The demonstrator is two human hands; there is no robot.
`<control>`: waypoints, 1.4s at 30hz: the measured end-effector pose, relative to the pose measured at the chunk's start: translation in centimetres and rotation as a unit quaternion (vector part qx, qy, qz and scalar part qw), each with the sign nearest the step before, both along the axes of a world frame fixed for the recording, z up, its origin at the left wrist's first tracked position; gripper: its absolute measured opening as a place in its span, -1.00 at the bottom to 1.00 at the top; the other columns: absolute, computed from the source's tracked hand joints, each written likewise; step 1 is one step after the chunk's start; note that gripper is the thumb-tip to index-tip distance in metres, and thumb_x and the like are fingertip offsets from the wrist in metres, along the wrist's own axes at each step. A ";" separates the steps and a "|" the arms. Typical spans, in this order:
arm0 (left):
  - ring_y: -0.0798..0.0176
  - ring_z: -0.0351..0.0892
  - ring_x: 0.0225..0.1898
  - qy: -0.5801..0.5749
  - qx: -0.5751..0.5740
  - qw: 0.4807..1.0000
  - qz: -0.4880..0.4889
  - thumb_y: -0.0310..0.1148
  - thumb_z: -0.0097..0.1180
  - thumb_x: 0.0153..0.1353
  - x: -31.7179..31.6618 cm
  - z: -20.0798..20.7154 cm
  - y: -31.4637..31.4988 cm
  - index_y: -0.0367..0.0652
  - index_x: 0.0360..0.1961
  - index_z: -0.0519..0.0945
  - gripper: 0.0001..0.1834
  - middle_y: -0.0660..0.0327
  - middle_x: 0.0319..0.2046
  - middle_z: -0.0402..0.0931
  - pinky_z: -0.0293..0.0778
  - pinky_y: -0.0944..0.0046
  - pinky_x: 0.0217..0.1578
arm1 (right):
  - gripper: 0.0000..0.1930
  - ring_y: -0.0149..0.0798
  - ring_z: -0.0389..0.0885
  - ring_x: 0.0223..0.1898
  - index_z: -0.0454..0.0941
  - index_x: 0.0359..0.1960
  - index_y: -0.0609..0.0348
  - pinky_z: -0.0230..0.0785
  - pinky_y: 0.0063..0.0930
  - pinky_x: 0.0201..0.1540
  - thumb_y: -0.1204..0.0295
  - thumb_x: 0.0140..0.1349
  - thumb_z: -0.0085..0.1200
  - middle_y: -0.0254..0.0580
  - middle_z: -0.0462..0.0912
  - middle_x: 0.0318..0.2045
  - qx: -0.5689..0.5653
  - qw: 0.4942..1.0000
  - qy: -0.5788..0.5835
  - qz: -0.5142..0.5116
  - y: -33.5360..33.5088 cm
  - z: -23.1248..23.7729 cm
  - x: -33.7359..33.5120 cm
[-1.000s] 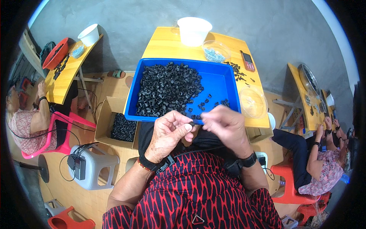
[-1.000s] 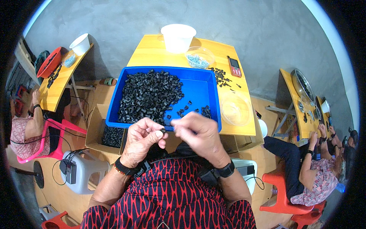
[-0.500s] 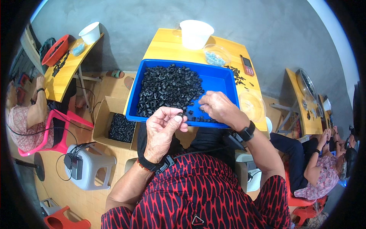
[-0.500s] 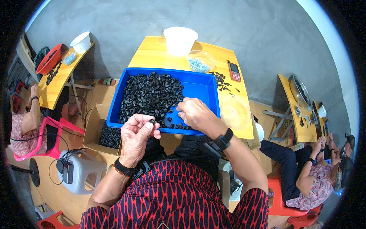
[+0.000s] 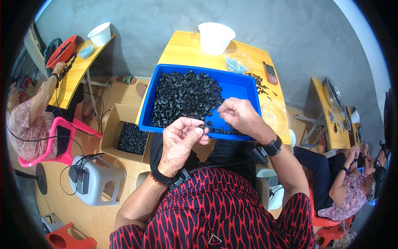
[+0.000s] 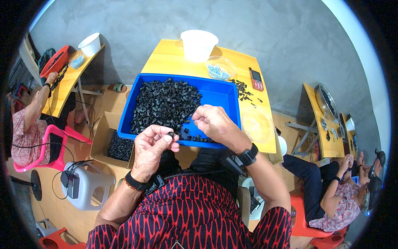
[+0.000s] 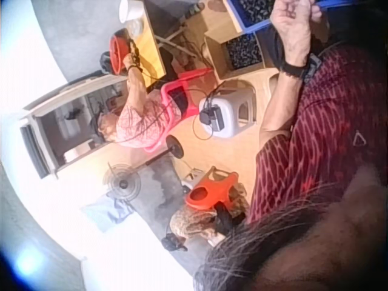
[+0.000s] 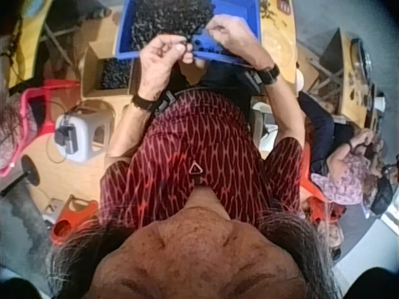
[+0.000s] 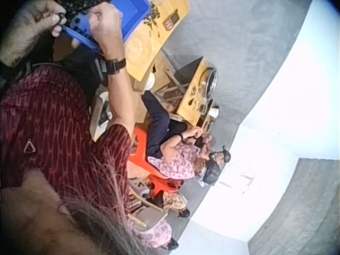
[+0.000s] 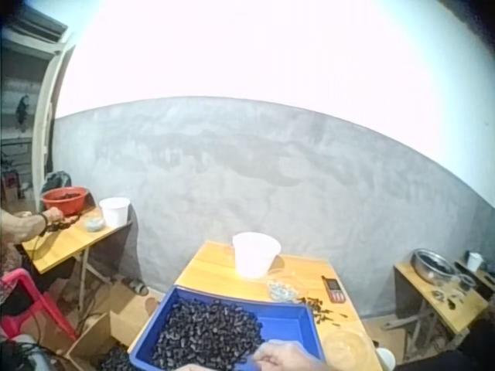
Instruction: Hand-assembling small black plastic components at a workstation.
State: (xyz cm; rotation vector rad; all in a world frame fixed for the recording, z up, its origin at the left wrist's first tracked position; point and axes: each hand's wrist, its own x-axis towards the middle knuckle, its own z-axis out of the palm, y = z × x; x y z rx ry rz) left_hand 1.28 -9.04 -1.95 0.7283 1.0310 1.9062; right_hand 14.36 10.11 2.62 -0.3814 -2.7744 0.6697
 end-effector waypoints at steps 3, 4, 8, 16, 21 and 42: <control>0.26 0.71 -0.33 0.006 -0.014 1.000 -0.002 -0.56 0.14 0.31 0.3 0.2 -0.2 -0.34 -0.10 0.56 -0.84 0.00 -0.25 0.68 0.69 0.25 -0.23 | -0.87 -0.55 0.62 -0.36 0.64 -0.23 0.35 0.52 -0.58 -0.31 0.58 0.20 0.23 -0.31 0.69 -0.37 -0.295 0.947 0.107 -0.060 -3.0 1.6 0.2; 0.26 0.71 -0.33 0.007 -0.016 1.000 -0.004 -0.56 0.14 0.31 0.4 0.3 -0.2 -0.34 -0.10 0.56 -0.84 0.00 -0.25 0.68 0.69 0.25 -0.23 | -0.87 -0.55 0.62 -0.36 0.64 -0.23 0.35 0.52 -0.58 -0.31 0.58 0.20 0.23 -0.31 0.69 -0.37 -0.297 0.947 0.108 -0.062 -3.9 1.6 0.3; 0.26 0.71 -0.33 0.015 -0.029 0.999 -0.003 -0.57 0.16 0.30 0.5 0.3 -0.5 -0.33 -0.12 0.57 -0.85 0.03 -0.27 0.68 0.69 0.26 -0.23 | -0.86 -0.54 0.63 -0.37 0.65 -0.22 0.32 0.50 -0.62 -0.31 0.63 0.18 0.25 -0.28 0.69 -0.37 -0.420 0.884 0.198 -0.047 -6.5 0.5 -0.1; 0.27 0.71 -0.33 0.010 -0.015 1.000 -0.007 -0.57 0.17 0.29 0.7 0.3 -0.3 -0.32 -0.14 0.56 -0.87 0.08 -0.30 0.67 0.68 0.29 -0.25 | -0.84 -0.41 0.64 -0.35 0.64 -0.21 0.22 0.49 -0.55 -0.33 0.63 0.16 0.26 -0.21 0.65 -0.37 -0.267 0.928 0.258 -0.025 -7.2 -1.5 0.3; 0.29 0.70 -0.35 0.016 -0.020 1.000 -0.003 -0.58 0.17 0.29 0.8 0.5 -0.4 -0.32 -0.14 0.56 -0.87 0.08 -0.32 0.67 0.67 0.30 -0.27 | -0.81 -0.35 0.65 -0.37 0.63 -0.21 0.21 0.48 -0.50 -0.34 0.68 0.15 0.23 -0.18 0.65 -0.36 -0.132 0.945 0.299 0.009 -7.5 -0.9 0.4; 0.27 0.72 -0.27 0.043 -0.039 0.998 -0.016 -0.54 0.17 0.31 0.6 0.6 -0.6 -0.35 -0.05 0.55 -0.79 0.07 -0.25 0.67 0.68 0.33 -0.23 | -0.77 -0.29 0.62 -0.25 0.64 -0.15 0.14 0.52 -0.49 -0.24 0.70 0.19 0.18 -0.17 0.59 -0.24 -0.178 0.935 0.305 0.017 -7.5 -1.9 0.4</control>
